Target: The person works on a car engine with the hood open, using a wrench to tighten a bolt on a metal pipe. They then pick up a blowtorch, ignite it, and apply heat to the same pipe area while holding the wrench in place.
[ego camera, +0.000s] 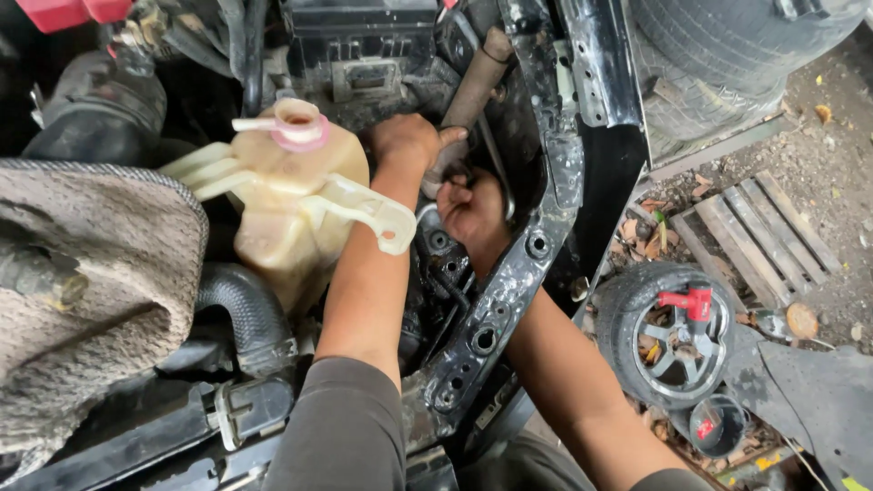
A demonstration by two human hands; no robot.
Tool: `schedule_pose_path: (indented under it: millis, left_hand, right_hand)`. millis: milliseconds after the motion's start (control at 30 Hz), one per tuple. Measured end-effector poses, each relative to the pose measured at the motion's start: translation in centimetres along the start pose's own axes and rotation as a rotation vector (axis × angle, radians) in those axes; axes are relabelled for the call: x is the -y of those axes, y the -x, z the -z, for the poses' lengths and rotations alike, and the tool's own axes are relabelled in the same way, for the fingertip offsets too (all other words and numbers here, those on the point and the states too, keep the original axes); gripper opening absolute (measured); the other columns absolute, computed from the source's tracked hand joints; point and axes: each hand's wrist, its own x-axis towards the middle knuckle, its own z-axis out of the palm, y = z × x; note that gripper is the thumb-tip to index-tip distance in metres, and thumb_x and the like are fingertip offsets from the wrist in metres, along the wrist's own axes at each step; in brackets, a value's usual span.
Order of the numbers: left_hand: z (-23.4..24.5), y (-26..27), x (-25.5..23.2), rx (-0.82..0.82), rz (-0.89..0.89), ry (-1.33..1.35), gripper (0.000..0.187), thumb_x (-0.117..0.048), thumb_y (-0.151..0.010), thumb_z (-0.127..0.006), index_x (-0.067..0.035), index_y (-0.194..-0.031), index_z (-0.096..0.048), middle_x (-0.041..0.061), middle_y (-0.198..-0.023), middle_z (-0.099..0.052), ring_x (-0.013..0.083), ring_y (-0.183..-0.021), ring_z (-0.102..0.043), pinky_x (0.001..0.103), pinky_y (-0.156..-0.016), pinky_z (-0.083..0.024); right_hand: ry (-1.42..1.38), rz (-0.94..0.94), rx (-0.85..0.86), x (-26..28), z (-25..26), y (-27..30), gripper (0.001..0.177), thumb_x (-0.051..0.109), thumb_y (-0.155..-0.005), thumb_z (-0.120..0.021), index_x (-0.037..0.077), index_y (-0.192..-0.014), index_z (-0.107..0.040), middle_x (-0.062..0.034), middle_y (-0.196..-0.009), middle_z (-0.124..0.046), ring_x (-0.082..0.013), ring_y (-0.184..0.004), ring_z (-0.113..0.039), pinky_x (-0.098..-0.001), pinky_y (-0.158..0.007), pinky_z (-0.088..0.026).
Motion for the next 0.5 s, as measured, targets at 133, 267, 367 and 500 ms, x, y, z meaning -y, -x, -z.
schedule_pose_path:
  millis: [133, 267, 367, 500]
  left_hand:
    - [1.1, 0.5, 0.0, 0.010, 0.003, -0.018, 0.096, -0.092, -0.080, -0.046, -0.008, -0.114, -0.076, 0.014, -0.120, -0.073, 0.0324, -0.113, -0.069, 0.049, -0.088, -0.055]
    - [1.7, 1.5, -0.4, 0.048, 0.016, 0.005, 0.093, -0.091, -0.080, -0.047, -0.008, -0.102, -0.081, 0.012, -0.114, -0.076, 0.0314, -0.110, -0.071, 0.047, -0.089, -0.055]
    - [1.6, 1.0, -0.3, 0.034, 0.026, 0.012, 0.094, -0.092, -0.080, -0.048, -0.006, -0.100, -0.080, 0.014, -0.110, -0.076, 0.0327, -0.106, -0.072, 0.046, -0.086, -0.056]
    - [2.1, 1.8, -0.3, 0.032, 0.025, 0.014, 0.093, -0.091, -0.080, -0.049, -0.005, -0.101, -0.079, 0.014, -0.110, -0.076, 0.0334, -0.106, -0.072, 0.047, -0.084, -0.056]
  right_hand:
    - [-0.317, -0.344, 0.147, 1.1, 0.9, 1.2, 0.057, 0.047, -0.111, -0.040, -0.005, -0.126, -0.058, -0.0136, -0.098, -0.074, -0.0293, -0.072, -0.066, -0.0468, -0.066, -0.062]
    - [0.333, 0.328, -0.069, 4.8, 2.2, 4.7, 0.051, 0.039, -0.109, -0.048, -0.002, -0.140, -0.047, -0.0258, -0.109, -0.070, -0.0451, -0.088, -0.066, -0.0545, -0.077, -0.056]
    - [0.526, 0.380, -0.044, 8.2, 2.0, 5.2, 0.048, 0.032, -0.106, -0.047, 0.003, -0.143, -0.044, -0.0300, -0.112, -0.069, -0.0525, -0.095, -0.066, -0.0596, -0.083, -0.052]
    - [0.411, 0.321, -0.100, 5.6, 0.8, 3.3, 0.034, 0.026, -0.106, -0.044, 0.005, -0.130, -0.055, -0.0273, -0.107, -0.070, -0.0490, -0.093, -0.067, -0.0568, -0.080, -0.053]
